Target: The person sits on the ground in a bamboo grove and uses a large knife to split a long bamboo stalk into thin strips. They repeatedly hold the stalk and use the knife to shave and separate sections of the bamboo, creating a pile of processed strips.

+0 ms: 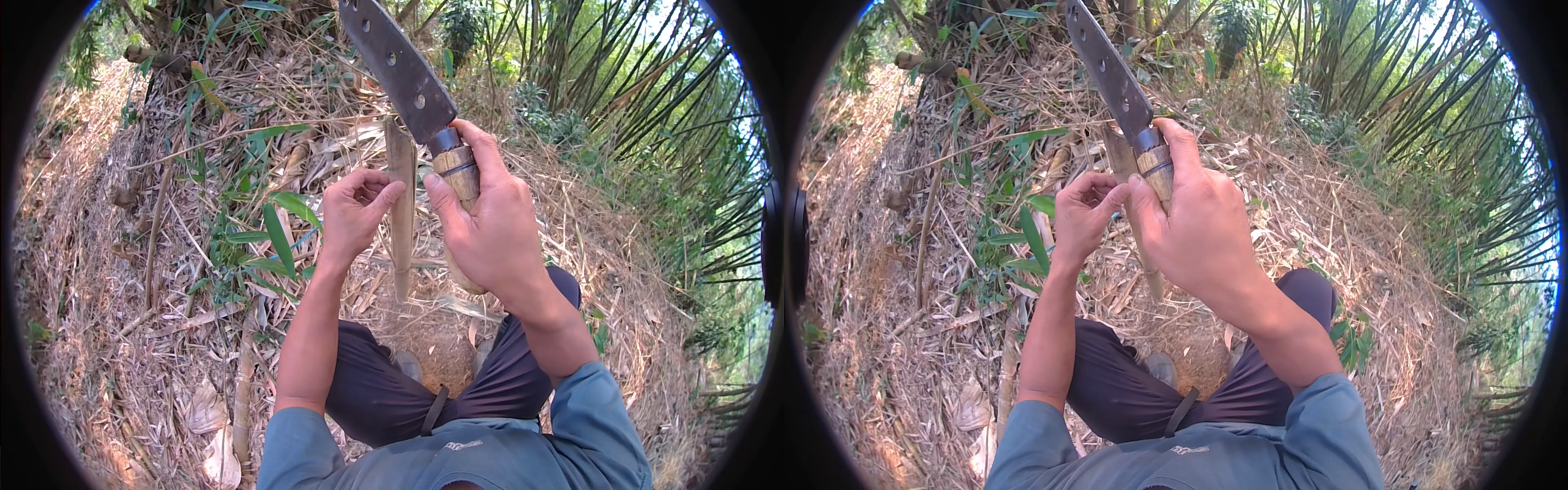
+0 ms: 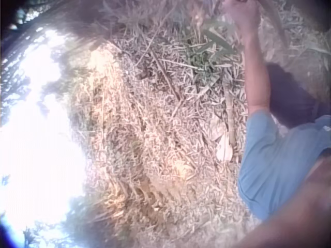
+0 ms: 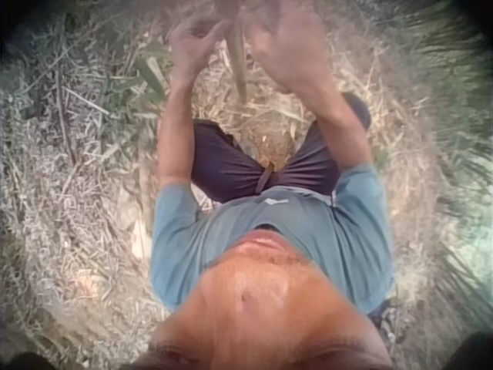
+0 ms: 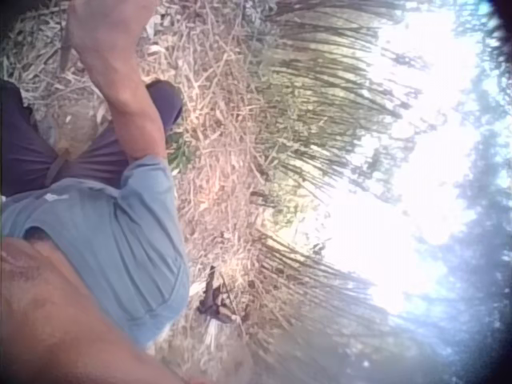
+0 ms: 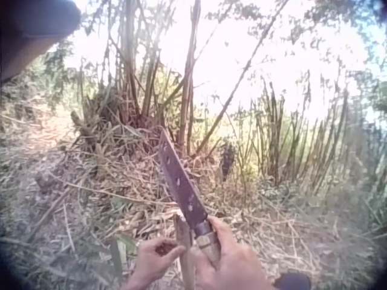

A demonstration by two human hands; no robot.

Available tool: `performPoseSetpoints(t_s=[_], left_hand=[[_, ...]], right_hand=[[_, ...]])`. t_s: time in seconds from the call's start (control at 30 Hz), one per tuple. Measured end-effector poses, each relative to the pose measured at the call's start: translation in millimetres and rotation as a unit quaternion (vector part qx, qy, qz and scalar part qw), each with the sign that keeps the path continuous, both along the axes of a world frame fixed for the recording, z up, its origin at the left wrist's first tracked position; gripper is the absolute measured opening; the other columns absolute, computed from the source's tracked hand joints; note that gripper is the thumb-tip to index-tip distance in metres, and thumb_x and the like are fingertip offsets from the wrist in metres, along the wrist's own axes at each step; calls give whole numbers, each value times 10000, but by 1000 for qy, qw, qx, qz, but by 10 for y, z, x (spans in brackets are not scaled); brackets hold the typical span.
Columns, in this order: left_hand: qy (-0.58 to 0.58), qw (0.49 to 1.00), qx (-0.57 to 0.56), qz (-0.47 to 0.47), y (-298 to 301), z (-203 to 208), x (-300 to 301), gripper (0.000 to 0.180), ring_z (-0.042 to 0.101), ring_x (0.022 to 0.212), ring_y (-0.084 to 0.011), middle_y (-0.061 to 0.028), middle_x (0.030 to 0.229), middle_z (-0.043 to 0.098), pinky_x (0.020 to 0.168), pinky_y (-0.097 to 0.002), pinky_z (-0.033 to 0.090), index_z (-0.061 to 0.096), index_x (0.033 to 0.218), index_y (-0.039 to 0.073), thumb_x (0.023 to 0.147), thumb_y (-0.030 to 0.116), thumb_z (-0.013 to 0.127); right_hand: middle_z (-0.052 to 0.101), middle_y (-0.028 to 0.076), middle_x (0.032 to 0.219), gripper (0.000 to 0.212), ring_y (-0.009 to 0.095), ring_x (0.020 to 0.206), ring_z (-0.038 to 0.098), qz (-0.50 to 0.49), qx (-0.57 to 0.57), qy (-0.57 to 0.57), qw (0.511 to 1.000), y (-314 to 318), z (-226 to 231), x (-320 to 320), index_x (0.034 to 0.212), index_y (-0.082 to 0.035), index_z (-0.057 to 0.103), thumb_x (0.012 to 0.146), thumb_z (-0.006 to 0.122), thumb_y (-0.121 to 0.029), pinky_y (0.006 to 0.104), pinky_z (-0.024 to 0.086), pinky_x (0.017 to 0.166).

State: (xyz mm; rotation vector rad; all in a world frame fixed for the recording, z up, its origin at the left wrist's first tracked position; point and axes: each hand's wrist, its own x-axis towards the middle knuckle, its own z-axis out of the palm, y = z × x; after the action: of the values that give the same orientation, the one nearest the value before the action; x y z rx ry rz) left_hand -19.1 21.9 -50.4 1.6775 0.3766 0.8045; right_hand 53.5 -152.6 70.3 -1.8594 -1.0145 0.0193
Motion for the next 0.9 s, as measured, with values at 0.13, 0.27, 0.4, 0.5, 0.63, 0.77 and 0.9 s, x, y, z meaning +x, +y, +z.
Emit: performPoseSetpoints(t_s=[0.13,0.27,0.4,0.5,0.63,0.77,0.9], left_hand=[[25,998,51,26,-79,47,-24,191,613,651,-56,-19,740,693,592,-214,500,715,940,-4,864,149,801],[-3,1000,28,12,-115,17,-3,194,621,643,-60,-26,733,696,584,-217,507,705,922,-12,865,148,800],[1,1000,25,6,-155,25,-3,189,597,664,-40,-5,751,677,596,-196,483,684,927,-17,878,132,791],[7,1000,29,6,-202,42,10,186,584,671,-31,8,759,666,599,-188,471,674,927,-17,883,124,788],[22,999,38,15,-244,84,-24,189,589,675,-33,3,755,666,599,-189,476,668,912,-15,882,127,789],[-15,999,47,15,-273,68,14,159,637,654,-64,-39,729,694,597,-215,526,683,897,-25,869,96,783],[-4,996,87,27,-300,78,15,164,634,655,-67,-36,725,690,601,-226,526,686,896,-23,870,110,778]], right_hand=[[688,158,836,492,259,728,708,1,-16,8,1000,-33,103,2,1353,-14,498,909,668,-139,375,530,682],[674,210,770,533,381,703,693,7,-36,-22,999,-42,32,35,1367,24,461,901,653,-150,442,516,648],[682,175,833,479,325,752,707,-1,-63,-10,998,-86,64,43,1337,-1,512,905,664,-142,396,527,721],[685,192,837,483,353,765,709,-6,-70,-29,997,-114,73,52,1338,-1,512,902,661,-144,407,527,720],[687,210,833,480,380,761,705,3,-84,-25,996,-132,107,60,1333,2,511,898,655,-144,430,523,699],[670,229,796,475,404,730,691,2,-119,-33,992,-170,191,64,1323,5,504,895,650,-141,453,513,669],[654,238,755,461,421,700,677,-1,-118,-38,992,-205,186,38,1306,6,498,897,646,-146,477,502,650]])
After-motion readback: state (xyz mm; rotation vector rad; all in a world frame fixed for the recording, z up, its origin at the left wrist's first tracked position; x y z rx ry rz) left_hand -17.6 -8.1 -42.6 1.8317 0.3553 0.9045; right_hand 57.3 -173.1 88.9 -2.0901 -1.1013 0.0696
